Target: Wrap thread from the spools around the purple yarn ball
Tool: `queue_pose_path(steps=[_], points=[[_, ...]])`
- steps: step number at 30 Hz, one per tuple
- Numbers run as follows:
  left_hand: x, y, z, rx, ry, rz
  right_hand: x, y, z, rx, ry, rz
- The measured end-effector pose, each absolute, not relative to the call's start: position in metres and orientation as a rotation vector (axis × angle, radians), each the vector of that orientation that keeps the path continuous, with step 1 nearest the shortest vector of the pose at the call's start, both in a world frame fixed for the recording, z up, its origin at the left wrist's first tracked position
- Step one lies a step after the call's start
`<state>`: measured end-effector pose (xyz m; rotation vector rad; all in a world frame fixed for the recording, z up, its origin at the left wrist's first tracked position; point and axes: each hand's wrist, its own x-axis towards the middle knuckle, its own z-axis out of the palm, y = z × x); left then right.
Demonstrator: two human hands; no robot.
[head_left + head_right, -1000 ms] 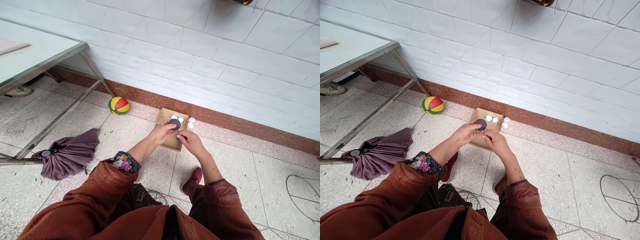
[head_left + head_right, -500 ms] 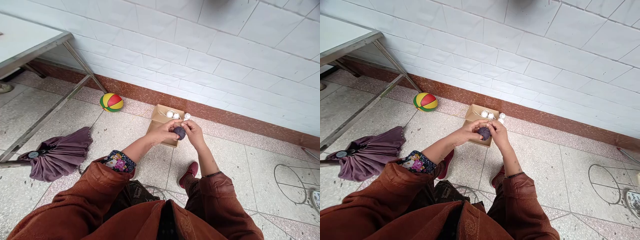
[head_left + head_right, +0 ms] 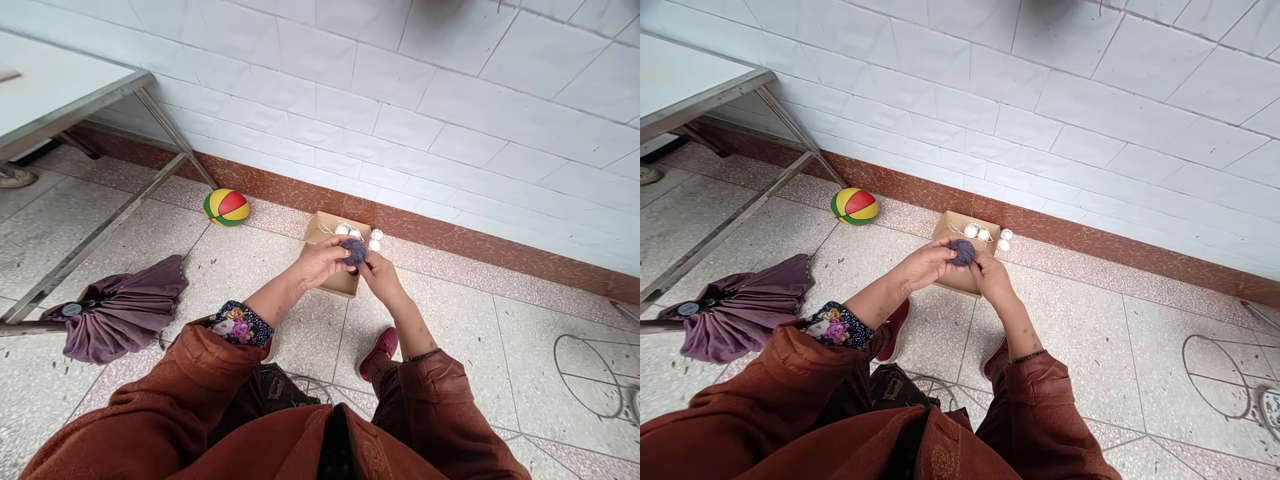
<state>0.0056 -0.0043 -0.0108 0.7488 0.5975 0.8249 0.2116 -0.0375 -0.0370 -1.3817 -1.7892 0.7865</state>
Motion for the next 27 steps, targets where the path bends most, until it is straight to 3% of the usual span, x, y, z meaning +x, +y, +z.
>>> queue_pose_path(steps=[6,10,16,23,27], points=[[0.006,0.003,-0.013,1.068,0.897,0.890,0.214,-0.053,-0.005,-1.109,-1.924,0.999],[0.009,0.000,-0.015,1.286,0.873,0.719,0.219,-0.051,0.004,-1.155,-1.697,0.898],[0.009,-0.006,-0.008,1.043,0.505,0.642,0.224,-0.035,-0.024,-1.396,-1.561,0.768],[0.015,0.014,-0.013,0.933,0.840,0.850,0.211,-0.049,-0.019,-1.181,-1.874,0.975],[0.018,0.016,-0.022,1.235,0.896,0.748,0.221,-0.050,-0.004,-1.189,-1.676,0.975]])
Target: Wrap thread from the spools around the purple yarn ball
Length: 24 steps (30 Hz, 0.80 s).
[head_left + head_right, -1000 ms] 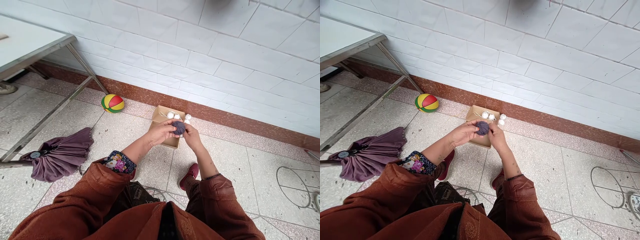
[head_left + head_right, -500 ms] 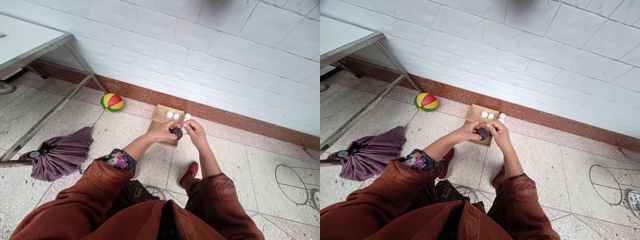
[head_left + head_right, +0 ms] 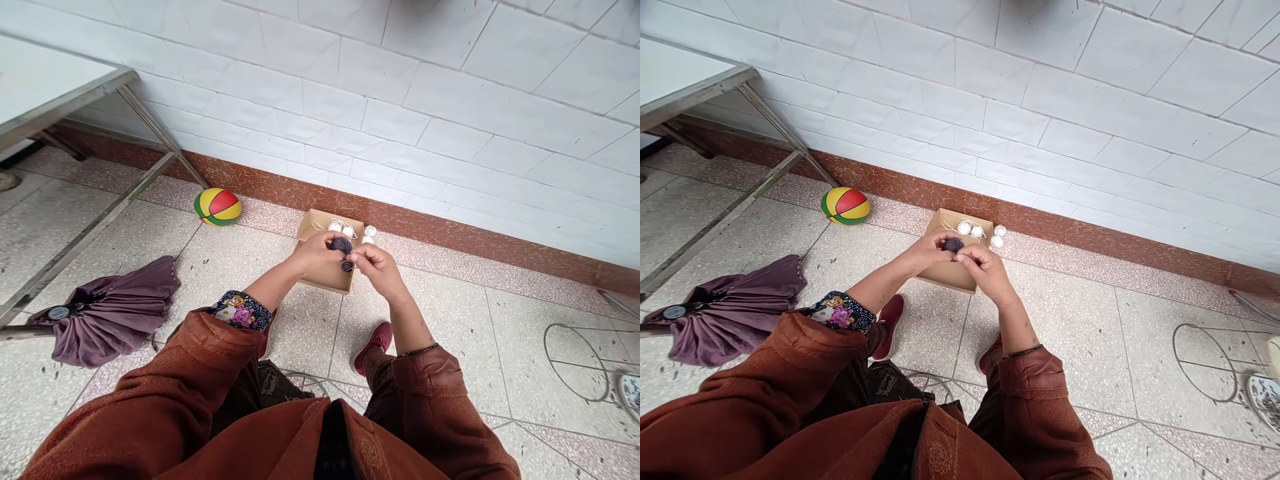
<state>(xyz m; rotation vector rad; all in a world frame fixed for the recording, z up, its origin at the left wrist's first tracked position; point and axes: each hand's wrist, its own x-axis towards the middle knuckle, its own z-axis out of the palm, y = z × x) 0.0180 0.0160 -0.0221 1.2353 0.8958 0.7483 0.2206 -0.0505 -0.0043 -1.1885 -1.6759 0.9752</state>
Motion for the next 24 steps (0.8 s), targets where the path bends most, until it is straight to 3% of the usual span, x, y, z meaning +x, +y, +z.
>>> queue_pose_path(steps=[8,13,18,24], points=[[0.024,0.010,-0.025,0.963,0.472,0.664,0.231,-0.034,-0.030,-1.487,-1.503,0.807],[0.033,0.038,-0.020,0.903,0.711,0.854,0.216,-0.047,-0.036,-1.477,-1.728,0.789],[0.033,0.042,-0.026,1.253,0.968,0.771,0.222,-0.054,-0.017,-1.246,-1.839,0.828],[0.024,-0.022,-0.042,1.144,0.530,0.569,0.245,-0.049,-0.019,-1.358,-1.603,0.743]])
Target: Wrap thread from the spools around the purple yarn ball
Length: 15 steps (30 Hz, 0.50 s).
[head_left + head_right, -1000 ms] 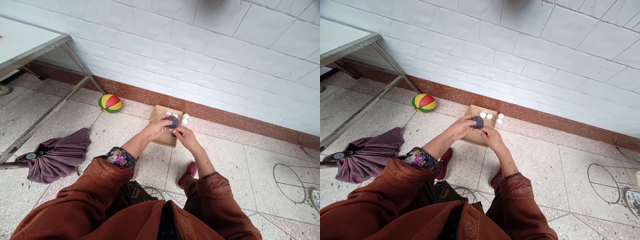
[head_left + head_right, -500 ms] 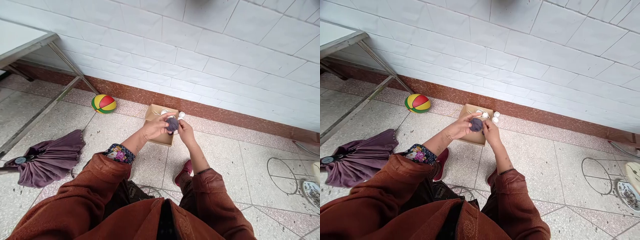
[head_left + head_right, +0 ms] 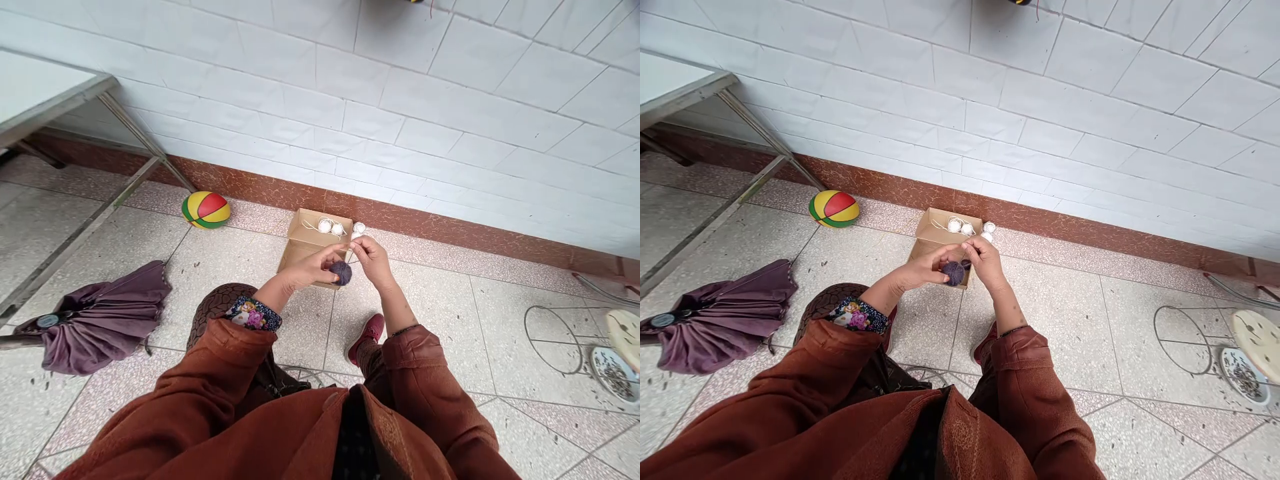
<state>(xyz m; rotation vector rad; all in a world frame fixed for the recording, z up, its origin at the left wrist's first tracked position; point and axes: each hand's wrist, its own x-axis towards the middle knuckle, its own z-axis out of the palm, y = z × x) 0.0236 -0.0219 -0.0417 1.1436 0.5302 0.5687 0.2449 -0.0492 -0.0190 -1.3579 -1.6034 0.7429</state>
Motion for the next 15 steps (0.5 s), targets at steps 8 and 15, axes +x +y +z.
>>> queue_pose_path(steps=[8,15], points=[[0.013,-0.030,-0.045,0.595,0.637,1.010,0.198,-0.083,-0.054,-1.541,-1.643,0.742],[0.016,-0.038,-0.072,0.643,0.923,0.896,0.173,-0.113,-0.049,-1.320,-1.851,0.845]])
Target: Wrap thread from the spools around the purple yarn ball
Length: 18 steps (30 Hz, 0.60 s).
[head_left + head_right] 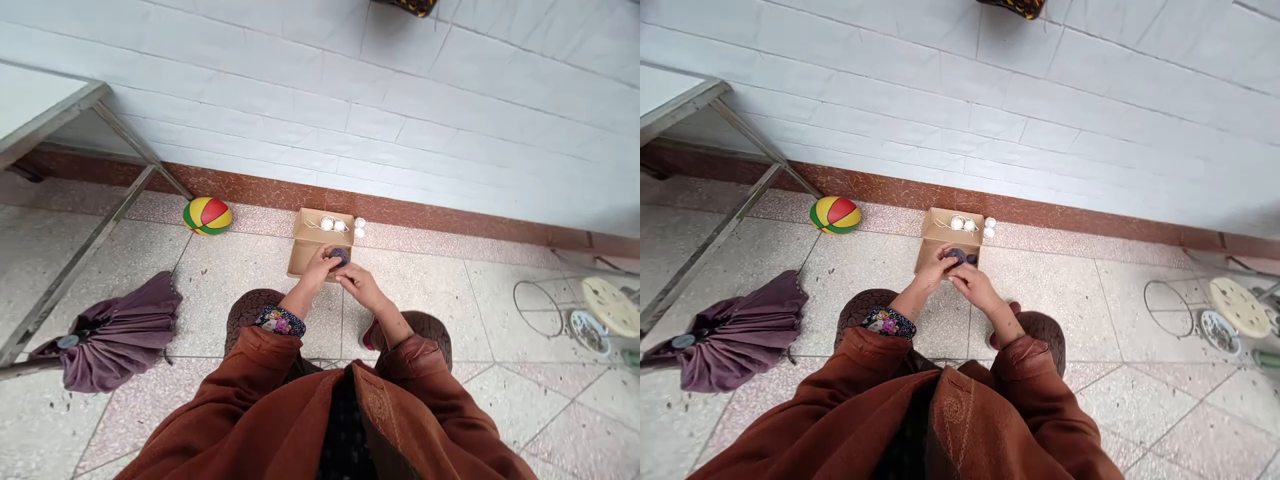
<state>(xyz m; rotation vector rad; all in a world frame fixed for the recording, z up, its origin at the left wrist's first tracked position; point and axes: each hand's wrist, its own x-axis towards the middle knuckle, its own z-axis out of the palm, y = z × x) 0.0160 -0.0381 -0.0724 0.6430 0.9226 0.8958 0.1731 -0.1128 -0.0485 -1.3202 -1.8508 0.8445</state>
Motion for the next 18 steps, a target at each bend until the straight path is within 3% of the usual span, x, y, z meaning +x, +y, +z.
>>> queue_pose_path(steps=[7,14,18], points=[[-0.010,-0.066,-0.061,0.771,0.562,0.599,0.178,-0.097,-0.027,-1.515,-1.556,0.725],[-0.052,-0.076,-0.050,0.603,0.558,0.948,0.117,-0.111,-0.052,-1.589,-1.561,0.739],[-0.067,-0.082,-0.046,0.662,0.732,1.037,0.101,-0.140,-0.048,-1.441,-1.860,0.774]])
